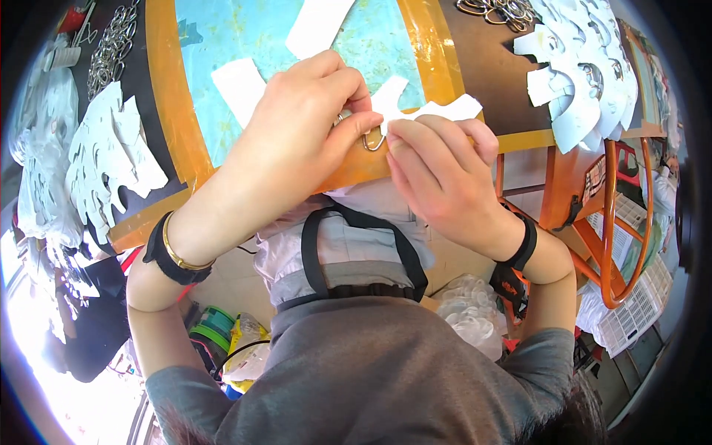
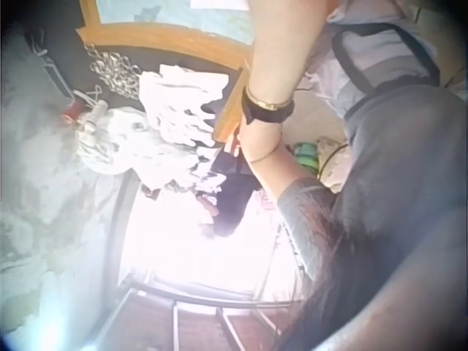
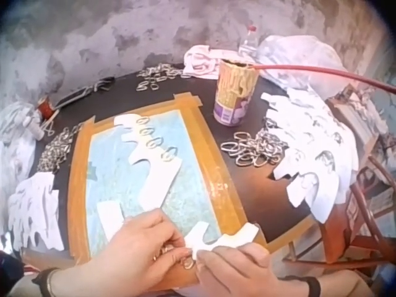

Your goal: Manually inserting metal rings into pre-cut white leather shoe upper components.

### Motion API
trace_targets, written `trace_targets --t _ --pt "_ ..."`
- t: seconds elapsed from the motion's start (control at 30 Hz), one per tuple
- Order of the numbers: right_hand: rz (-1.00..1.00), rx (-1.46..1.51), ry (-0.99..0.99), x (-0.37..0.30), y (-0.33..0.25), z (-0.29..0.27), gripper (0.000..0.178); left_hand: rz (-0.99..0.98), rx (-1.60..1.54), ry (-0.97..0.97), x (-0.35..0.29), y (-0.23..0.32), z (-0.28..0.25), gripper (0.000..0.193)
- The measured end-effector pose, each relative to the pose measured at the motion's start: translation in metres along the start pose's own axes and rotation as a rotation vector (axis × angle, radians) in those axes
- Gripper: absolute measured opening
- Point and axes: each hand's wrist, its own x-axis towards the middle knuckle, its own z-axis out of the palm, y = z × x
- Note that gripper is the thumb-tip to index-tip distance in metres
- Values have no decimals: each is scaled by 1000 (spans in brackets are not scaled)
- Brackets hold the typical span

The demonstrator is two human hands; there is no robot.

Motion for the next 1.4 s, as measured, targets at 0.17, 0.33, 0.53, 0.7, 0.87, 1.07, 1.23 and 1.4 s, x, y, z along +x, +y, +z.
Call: trace_targets --t 0.17,0.33,0.53,0.7,0.87,1.07,1.23,1.4 --pt "10 -99 9 -1 -5 -4 21 20 40 67 3 4 6 11" --pt "-21 -187 -108 6 -8 -11 34 38 194 57 2 6 7 11" --pt "45 -271 -141 5 -17 -5 47 45 186 66 2 7 8 13" --pt "145 -167 -260 18 -15 -18 45 46 273 39 2 9 6 12" --pt "156 -188 -127 5 -9 -3 37 34 266 18 4 8 4 13" --pt "165 -149 -78 8 -5 0 33 20 85 19 7 1 -1 12" --pt "169 -119 -74 3 -3 0 33 14 33 30 8 -1 1 11" --pt "153 -78 -64 8 -3 1 31 47 15 17 10 -2 -1 10"
